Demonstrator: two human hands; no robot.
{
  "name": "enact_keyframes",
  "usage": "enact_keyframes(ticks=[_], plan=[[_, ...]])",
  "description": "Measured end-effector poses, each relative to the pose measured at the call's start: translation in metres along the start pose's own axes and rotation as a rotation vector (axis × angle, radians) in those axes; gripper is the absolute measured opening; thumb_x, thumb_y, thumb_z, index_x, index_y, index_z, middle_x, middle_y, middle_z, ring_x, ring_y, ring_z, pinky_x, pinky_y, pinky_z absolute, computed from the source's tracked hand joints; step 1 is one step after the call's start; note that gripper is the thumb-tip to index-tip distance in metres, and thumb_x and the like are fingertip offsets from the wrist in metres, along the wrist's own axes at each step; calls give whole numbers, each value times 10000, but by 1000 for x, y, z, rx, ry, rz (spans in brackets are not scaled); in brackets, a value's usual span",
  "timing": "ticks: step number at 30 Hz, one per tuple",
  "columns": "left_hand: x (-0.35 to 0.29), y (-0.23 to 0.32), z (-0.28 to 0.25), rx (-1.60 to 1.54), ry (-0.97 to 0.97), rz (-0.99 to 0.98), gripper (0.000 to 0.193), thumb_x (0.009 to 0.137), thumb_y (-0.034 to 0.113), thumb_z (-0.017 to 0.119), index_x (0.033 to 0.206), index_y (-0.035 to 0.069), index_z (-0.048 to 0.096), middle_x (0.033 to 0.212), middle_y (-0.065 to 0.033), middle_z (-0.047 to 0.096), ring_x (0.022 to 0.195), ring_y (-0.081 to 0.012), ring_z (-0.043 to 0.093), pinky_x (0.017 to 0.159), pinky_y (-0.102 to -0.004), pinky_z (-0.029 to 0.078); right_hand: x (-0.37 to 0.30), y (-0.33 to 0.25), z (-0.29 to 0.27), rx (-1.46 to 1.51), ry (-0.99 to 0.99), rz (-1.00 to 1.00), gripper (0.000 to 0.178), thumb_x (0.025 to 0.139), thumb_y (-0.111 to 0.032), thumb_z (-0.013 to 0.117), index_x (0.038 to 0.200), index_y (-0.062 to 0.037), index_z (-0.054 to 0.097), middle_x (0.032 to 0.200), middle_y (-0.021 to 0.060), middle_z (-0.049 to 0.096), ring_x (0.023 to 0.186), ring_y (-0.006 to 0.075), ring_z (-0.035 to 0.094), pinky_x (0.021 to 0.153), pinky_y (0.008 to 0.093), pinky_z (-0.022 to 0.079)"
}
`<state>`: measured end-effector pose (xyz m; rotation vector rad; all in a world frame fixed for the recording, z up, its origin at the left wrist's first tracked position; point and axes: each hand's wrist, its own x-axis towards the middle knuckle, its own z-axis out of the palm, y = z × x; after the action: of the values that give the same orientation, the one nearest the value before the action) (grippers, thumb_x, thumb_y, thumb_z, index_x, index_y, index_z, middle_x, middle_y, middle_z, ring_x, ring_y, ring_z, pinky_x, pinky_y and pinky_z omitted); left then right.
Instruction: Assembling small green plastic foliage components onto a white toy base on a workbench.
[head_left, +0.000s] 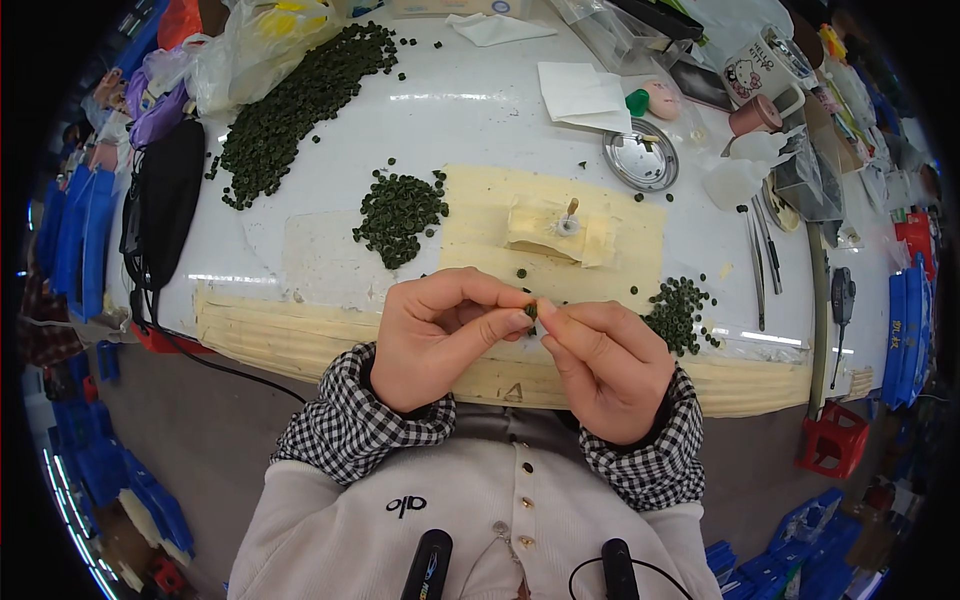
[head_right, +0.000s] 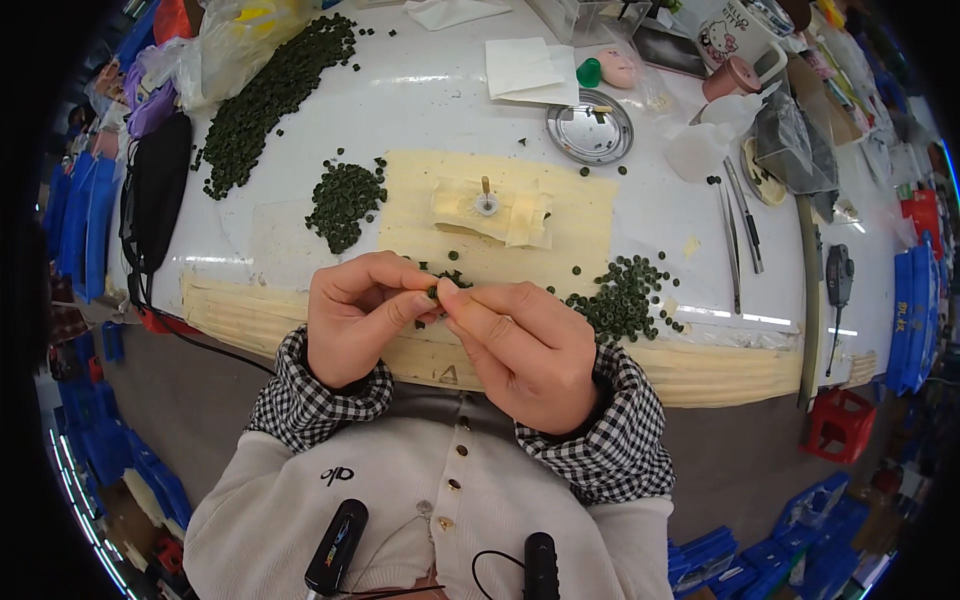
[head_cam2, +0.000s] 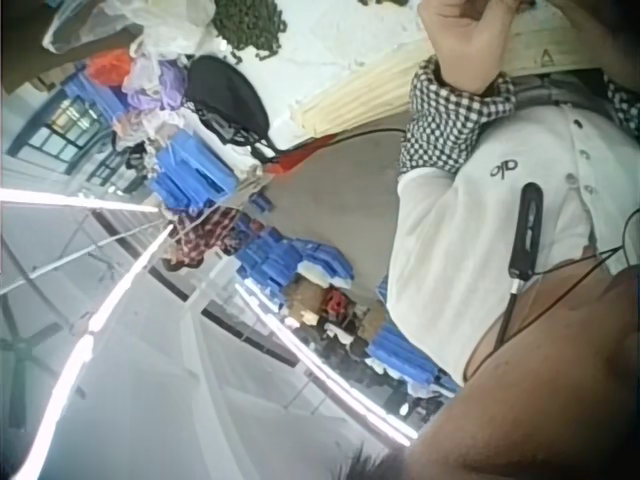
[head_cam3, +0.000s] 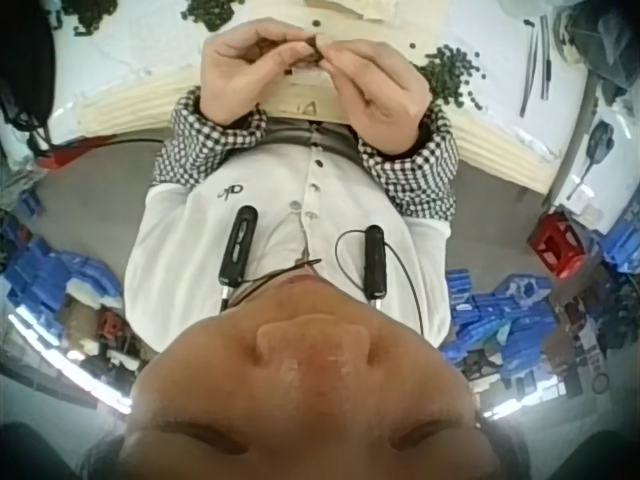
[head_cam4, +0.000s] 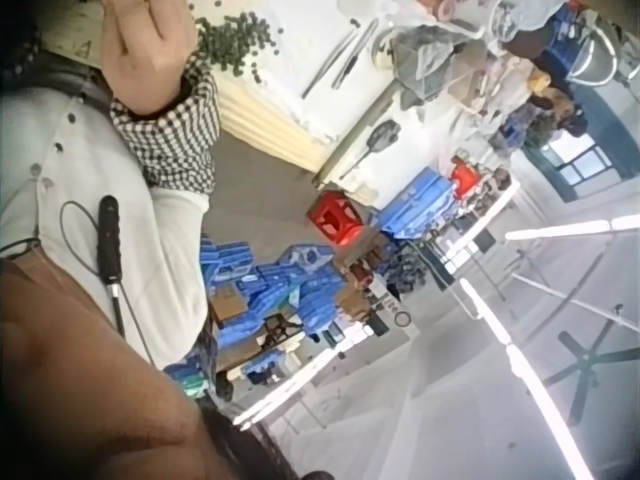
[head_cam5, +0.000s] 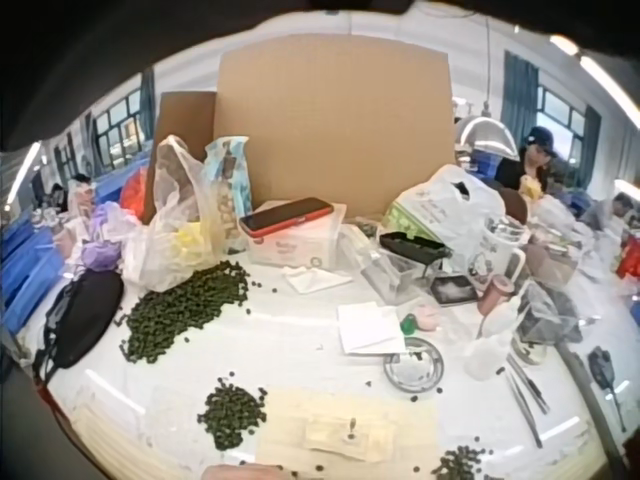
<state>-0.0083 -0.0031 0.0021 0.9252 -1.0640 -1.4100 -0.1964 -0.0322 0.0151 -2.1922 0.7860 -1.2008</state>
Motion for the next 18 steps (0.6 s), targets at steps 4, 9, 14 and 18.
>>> enact_keyframes(ticks=[4, 9, 14, 18], plan=[[0, 1, 2, 151, 25, 100, 166, 847, -55, 648, 1013, -53, 663, 912, -103, 672, 851, -130, 635, 762, -242, 515, -3, -2, -3, 69, -9, 138, 294, 770, 55, 694, 1061, 14, 681, 867, 108, 641, 690, 195, 615, 601, 259, 495], [1, 2, -1, 332, 13, 168, 175, 827, -59, 661, 999, -28, 679, 912, -117, 667, 818, -138, 633, 731, -241, 503, -3, -1, -2, 116, -20, 170, 281, 786, 53, 684, 1064, 15, 682, 868, 109, 636, 686, 178, 605, 592, 249, 484], [1, 1, 0, 313, 26, 174, 168, 823, -51, 668, 987, -18, 685, 897, -113, 671, 804, -131, 632, 717, -240, 503, -3, -1, -2, 117, -25, 176, 281, 794, 54, 679, 1072, 17, 679, 876, 107, 637, 689, 170, 604, 588, 247, 482], [0, 0, 1, 314, 42, 193, 167, 816, -53, 672, 977, -15, 690, 883, -109, 673, 785, -129, 632, 703, -242, 503, -4, -2, -1, 124, -27, 184, 275, 797, 55, 677, 1070, 18, 679, 883, 111, 639, 703, 174, 613, 601, 244, 485]])
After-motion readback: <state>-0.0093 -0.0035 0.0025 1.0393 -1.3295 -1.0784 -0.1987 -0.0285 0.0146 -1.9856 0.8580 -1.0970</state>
